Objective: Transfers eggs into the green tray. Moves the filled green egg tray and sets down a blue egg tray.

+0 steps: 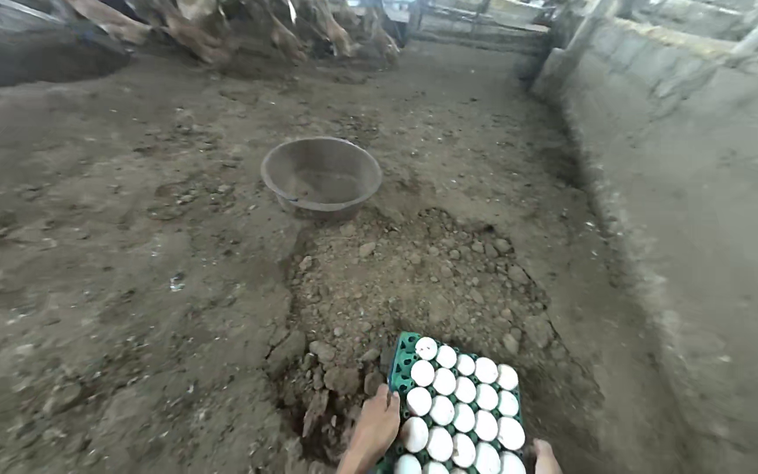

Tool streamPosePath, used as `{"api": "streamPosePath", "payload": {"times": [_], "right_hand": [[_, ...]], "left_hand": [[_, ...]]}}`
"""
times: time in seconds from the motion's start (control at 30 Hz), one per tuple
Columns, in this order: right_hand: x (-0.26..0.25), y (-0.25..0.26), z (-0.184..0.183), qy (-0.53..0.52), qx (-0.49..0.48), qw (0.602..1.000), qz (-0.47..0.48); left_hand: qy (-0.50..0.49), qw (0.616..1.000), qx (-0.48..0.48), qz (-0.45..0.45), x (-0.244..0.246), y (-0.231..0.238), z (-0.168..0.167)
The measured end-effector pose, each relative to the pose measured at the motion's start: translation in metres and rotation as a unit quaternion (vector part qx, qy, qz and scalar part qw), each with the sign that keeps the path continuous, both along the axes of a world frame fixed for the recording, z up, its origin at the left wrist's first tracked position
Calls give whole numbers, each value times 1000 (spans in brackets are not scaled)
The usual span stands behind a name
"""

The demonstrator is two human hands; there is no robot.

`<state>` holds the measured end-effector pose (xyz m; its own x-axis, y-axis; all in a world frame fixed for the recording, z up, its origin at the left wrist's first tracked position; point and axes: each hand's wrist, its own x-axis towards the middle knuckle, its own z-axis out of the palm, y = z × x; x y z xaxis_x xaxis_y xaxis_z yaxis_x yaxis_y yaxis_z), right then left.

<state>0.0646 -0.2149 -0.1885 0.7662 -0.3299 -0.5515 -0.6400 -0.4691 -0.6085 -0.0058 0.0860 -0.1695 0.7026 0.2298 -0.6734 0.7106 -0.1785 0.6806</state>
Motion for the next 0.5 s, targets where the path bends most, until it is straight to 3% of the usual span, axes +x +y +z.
{"api": "streamPosePath", "payload": {"times": [0.27, 0.4, 0.5], "right_hand": [[-5, -8, 45, -91, 67, 991, -76], [-7, -24, 65, -114, 65, 987, -87], [-9, -34, 82, -108, 55, 988, -98]], "left_hand": [[-58, 995, -84, -8, 6, -37, 35], [-94, 978, -187, -8, 4, -46, 51], [-115, 974, -189, -46, 3, -45, 62]]}}
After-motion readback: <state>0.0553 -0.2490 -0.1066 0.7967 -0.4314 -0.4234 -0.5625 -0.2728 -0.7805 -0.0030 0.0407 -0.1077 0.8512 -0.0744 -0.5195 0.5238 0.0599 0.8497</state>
